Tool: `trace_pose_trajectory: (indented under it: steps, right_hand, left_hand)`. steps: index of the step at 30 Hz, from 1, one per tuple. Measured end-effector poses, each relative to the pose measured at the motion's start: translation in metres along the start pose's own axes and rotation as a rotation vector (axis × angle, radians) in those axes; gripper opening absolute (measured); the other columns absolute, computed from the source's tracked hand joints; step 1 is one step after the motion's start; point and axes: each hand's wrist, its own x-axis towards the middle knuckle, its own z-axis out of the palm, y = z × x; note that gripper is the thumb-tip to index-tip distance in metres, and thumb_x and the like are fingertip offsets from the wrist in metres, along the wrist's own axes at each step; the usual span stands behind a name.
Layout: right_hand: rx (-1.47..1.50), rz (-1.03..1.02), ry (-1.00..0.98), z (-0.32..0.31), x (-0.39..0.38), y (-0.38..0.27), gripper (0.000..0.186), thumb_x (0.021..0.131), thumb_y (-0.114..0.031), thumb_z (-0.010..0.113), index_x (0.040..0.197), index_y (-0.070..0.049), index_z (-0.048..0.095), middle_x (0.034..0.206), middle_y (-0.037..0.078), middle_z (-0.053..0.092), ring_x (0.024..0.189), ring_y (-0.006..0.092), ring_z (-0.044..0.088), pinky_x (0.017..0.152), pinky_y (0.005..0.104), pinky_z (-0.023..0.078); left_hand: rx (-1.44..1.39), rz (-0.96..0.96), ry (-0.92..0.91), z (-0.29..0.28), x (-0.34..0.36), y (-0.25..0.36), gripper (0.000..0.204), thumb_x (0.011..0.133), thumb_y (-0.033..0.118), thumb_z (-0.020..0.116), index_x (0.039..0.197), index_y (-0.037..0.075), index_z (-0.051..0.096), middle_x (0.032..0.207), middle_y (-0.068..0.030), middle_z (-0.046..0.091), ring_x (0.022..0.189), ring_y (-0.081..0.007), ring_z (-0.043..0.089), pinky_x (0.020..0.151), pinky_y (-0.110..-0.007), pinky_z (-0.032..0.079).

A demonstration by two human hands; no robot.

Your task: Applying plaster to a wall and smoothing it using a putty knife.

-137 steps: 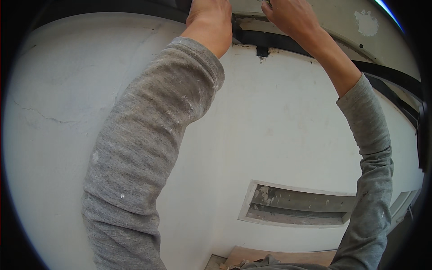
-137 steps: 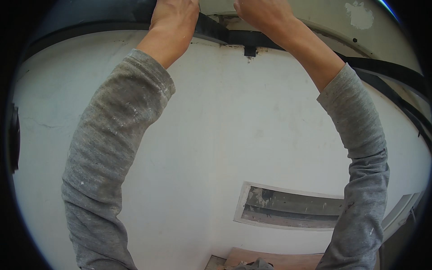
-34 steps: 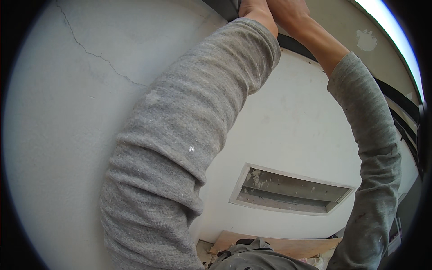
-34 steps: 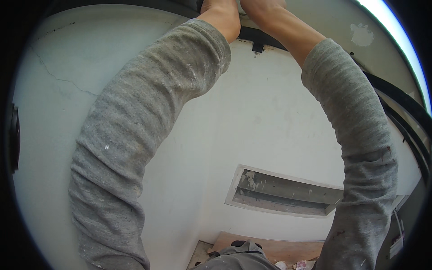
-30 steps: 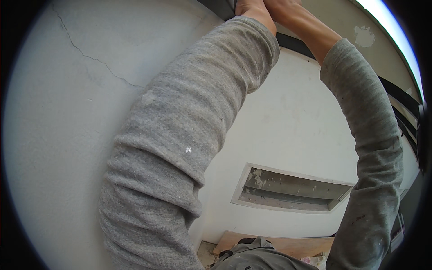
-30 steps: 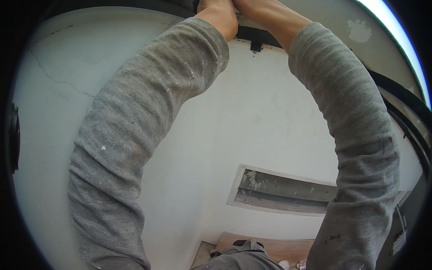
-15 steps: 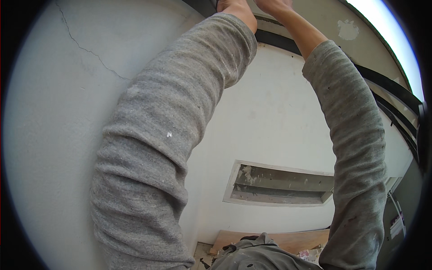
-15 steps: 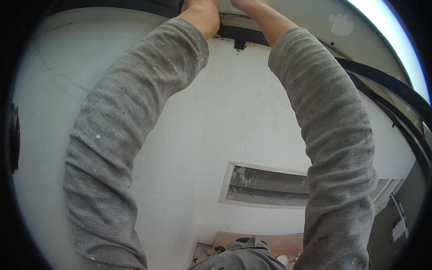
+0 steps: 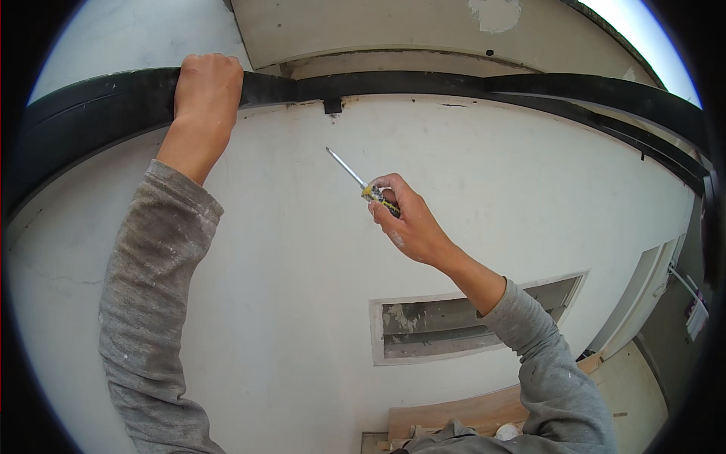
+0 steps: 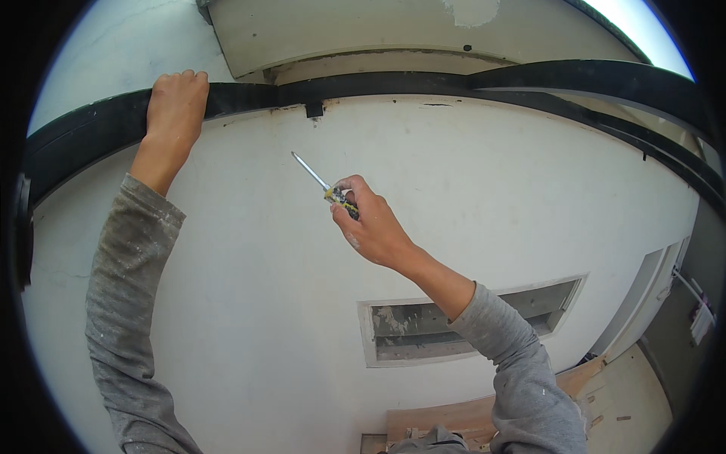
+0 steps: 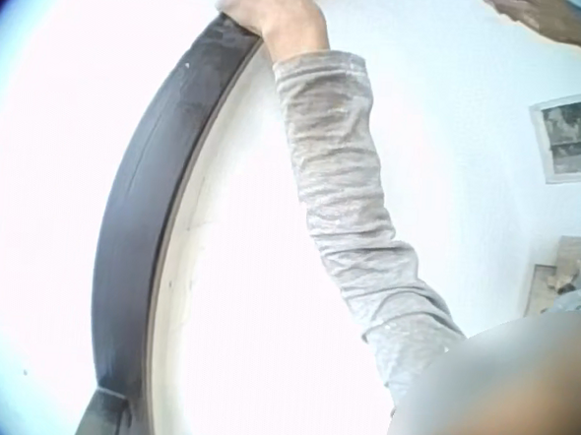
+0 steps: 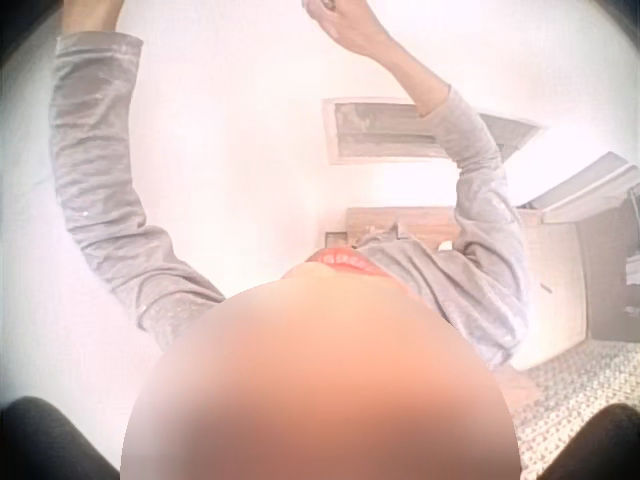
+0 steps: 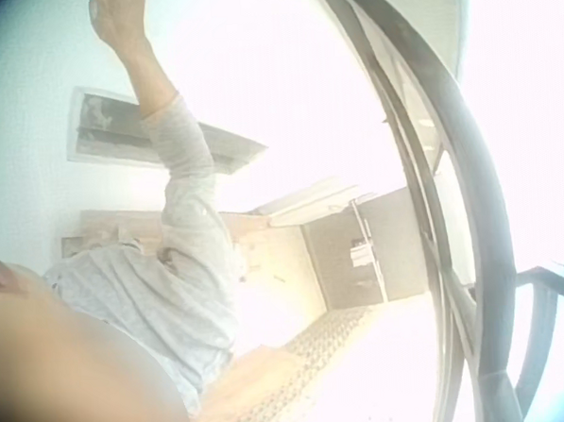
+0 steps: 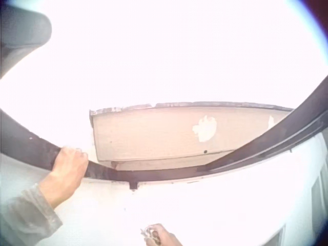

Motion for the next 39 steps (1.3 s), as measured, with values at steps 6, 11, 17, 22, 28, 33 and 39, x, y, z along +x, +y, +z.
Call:
trace_pose_trajectory:
  steps: [6,11,17,22,28,33,39]
  right_hand:
    - [0.145,0.5,-0.162,0.02,-0.198,0.19,0.028,0.088,-0.014,0.057,0.11,0.0,0.047,0.074,0.007,0.056,0.065,0.0165,0.052,0.062,0.033,0.046]
    - [-0.276,0.918,-0.278,0.008,-0.436,0.32,0.032,0.081,-0.017,0.065,0.101,0.004,0.053,0.077,0.016,0.066,0.065,0.02,0.065,0.056,0.0328,0.052]
    - [-0.326,0.813,-0.47,0.004,-0.536,0.434,0.028,0.08,-0.017,0.063,0.098,0.003,0.058,0.077,0.018,0.065,0.066,0.0241,0.063,0.059,0.0368,0.05]
    - [-0.296,0.858,-0.622,-0.01,-0.564,0.498,0.026,0.08,-0.017,0.061,0.1,0.0,0.061,0.085,0.02,0.065,0.077,0.028,0.062,0.069,0.0395,0.048]
    - [-0.263,0.937,-0.774,-0.005,-0.599,0.54,0.027,0.079,-0.018,0.059,0.102,-0.005,0.065,0.095,0.022,0.065,0.09,0.0327,0.06,0.081,0.0427,0.047]
    - [-0.248,1.006,-0.853,0.003,-0.684,0.595,0.029,0.078,-0.018,0.057,0.103,-0.008,0.068,0.101,0.024,0.065,0.098,0.0359,0.059,0.089,0.0449,0.045]
    - [-0.49,0.364,-0.424,0.027,-0.736,0.606,0.028,0.079,-0.018,0.053,0.1,-0.007,0.067,0.093,0.022,0.067,0.09,0.0405,0.06,0.083,0.0522,0.045]
  left_hand:
    - [-0.084,-0.084,-0.161,-0.015,-0.004,-0.001,0.039,0.077,0.04,0.074,0.086,0.004,0.061,0.082,-0.0092,0.065,0.077,-0.0253,0.066,0.071,-0.036,0.051]
    - [-0.073,-0.166,-0.039,-0.035,0.006,-0.004,0.039,0.084,0.039,0.068,0.075,0.002,0.062,0.073,-0.0135,0.065,0.069,-0.03,0.066,0.065,-0.042,0.053]
    - [-0.295,-0.411,0.036,0.01,0.051,0.017,0.025,0.088,0.028,0.066,0.097,0.005,0.07,0.085,-0.0107,0.071,0.083,-0.03,0.068,0.076,-0.042,0.053]
    - [-0.783,-0.54,0.208,0.022,0.1,0.065,0.026,0.088,0.01,0.053,0.104,-0.003,0.068,0.102,-0.024,0.067,0.096,-0.0348,0.065,0.086,-0.044,0.048]
    - [-0.737,-0.637,0.521,0.079,0.122,0.075,0.025,0.086,0.003,0.05,0.102,-0.005,0.068,0.1,-0.0265,0.066,0.096,-0.0373,0.064,0.086,-0.04,0.05]
    - [-0.566,-0.46,0.413,0.086,0.114,0.09,0.036,0.084,0.007,0.053,0.118,-0.002,0.062,0.14,-0.0297,0.041,0.121,-0.0384,0.051,0.1,-0.036,0.042]
    - [-0.288,-0.34,0.386,0.085,0.103,0.095,0.041,0.085,0.01,0.055,0.126,0.006,0.059,0.133,-0.011,0.047,0.108,-0.03,0.06,0.086,-0.042,0.051]
